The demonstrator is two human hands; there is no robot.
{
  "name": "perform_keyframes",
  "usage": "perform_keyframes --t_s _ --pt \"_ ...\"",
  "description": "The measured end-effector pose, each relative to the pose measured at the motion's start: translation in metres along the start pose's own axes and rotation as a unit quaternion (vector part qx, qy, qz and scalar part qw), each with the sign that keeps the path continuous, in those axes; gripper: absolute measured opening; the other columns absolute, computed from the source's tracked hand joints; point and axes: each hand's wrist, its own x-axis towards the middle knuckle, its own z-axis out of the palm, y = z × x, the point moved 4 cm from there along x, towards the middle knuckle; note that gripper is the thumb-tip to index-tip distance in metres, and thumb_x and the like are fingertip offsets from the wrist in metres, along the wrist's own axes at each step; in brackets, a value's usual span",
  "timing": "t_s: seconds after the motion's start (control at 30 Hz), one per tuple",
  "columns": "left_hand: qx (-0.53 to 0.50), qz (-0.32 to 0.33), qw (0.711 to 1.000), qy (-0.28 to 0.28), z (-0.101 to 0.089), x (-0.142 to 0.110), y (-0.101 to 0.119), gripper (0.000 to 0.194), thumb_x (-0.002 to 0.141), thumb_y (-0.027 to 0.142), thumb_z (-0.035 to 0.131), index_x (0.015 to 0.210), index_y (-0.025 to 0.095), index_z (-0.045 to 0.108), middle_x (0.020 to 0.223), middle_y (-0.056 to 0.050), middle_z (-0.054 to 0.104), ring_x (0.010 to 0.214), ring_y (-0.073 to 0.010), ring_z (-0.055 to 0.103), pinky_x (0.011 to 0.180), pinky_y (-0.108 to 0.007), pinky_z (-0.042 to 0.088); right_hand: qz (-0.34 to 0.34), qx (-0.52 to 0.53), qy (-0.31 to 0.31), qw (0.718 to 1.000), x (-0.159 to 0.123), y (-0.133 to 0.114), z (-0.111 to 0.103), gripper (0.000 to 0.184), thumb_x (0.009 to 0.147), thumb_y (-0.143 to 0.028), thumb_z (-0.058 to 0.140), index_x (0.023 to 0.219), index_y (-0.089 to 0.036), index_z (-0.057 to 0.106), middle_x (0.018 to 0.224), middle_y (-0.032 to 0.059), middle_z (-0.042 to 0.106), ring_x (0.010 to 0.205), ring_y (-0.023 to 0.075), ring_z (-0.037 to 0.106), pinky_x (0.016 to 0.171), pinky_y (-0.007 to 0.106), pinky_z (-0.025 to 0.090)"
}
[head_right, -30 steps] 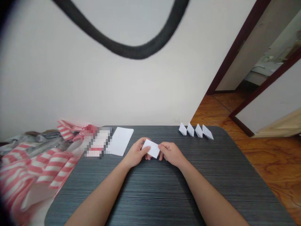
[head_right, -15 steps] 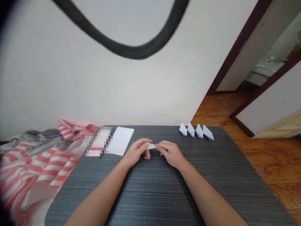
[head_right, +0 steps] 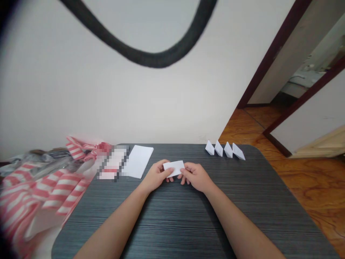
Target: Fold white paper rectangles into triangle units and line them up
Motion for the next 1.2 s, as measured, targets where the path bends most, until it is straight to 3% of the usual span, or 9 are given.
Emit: perform_keyframes --t_s 0.17,0.3,0.53,0.67,0.8,1.03,1.2 --pt "0.022 -0.005 0.999 -0.028 0.0 -0.002 0.003 0.031 0.082 0.041 0.05 0.084 0.01 0.057 0.062 -0.005 0.063 0.051 -0.0117 0.058 0.047 -0.02 0.041 0.003 -0.029 -0.008 1.0 0.0 -0.002 0.001 0.026 0.086 -0.038 0.047 0.08 -0.015 0.058 0.07 0.0044 0.066 0.051 0.0113 0.06 0.042 0.02 0.042" --pt "0.019 -0.006 0.999 -0.028 0.0 -0.002 0.005 0.03 0.083 0.039 0.049 0.082 0.011 0.057 0.072 -0.007 0.066 0.052 -0.0113 0.059 0.047 -0.02 0.042 -0.025 -0.105 0.01 0.994 -0.001 -0.009 0.0 0.026 0.089 -0.033 0.043 0.083 -0.016 0.062 0.061 0.0015 0.064 0.046 0.0094 0.054 0.046 0.02 0.043" --pt "0.011 -0.007 0.999 -0.031 0.001 -0.002 0.005 0.032 0.084 0.04 0.046 0.083 0.01 0.058 0.075 -0.009 0.066 0.053 -0.0111 0.059 0.047 -0.02 0.041 -0.061 -0.179 0.043 0.981 -0.002 -0.017 0.0 0.021 0.089 -0.027 0.044 0.094 -0.019 0.063 0.064 0.0003 0.065 0.049 0.0108 0.057 0.05 0.021 0.043" --pt "0.005 -0.009 1.0 -0.022 0.001 -0.002 0.006 0.033 0.084 0.04 0.045 0.086 0.01 0.059 0.075 -0.008 0.067 0.051 -0.0108 0.058 0.046 -0.02 0.04 -0.116 -0.224 0.054 0.966 -0.003 -0.02 -0.002 0.025 0.089 -0.026 0.044 0.104 -0.022 0.063 0.07 0.0011 0.065 0.057 0.0123 0.059 0.06 0.024 0.045" --pt "0.007 -0.004 1.0 -0.017 0.0 -0.001 0.006 0.034 0.085 0.04 0.043 0.084 0.01 0.059 0.068 -0.007 0.066 0.05 -0.0107 0.057 0.046 -0.02 0.041 -0.169 -0.23 0.009 0.958 -0.004 -0.02 0.001 0.033 0.091 -0.026 0.042 0.12 -0.023 0.057 0.08 0.0032 0.061 0.061 0.0114 0.056 0.064 0.025 0.046" --pt "-0.004 0.011 0.999 -0.031 0.0 0.0 0.005 0.034 0.087 0.039 0.04 0.082 0.01 0.058 0.06 -0.005 0.064 0.048 -0.0102 0.055 0.046 -0.02 0.039 -0.204 -0.25 0.003 0.946 -0.004 -0.021 0.001 0.031 0.089 -0.027 0.047 0.117 -0.024 0.059 0.085 0.0049 0.059 0.073 0.0138 0.056 0.068 0.026 0.045" --pt "-0.019 0.009 1.0 -0.02 0.0 0.0 0.002 0.036 0.086 0.043 0.042 0.083 0.011 0.056 0.057 -0.004 0.063 0.047 -0.0106 0.055 0.047 -0.02 0.04 -0.206 -0.259 0.013 0.943 -0.003 -0.02 0.001 0.031 0.088 -0.028 0.049 0.117 -0.025 0.06 0.083 0.0049 0.059 0.072 0.0139 0.056 0.065 0.026 0.044"
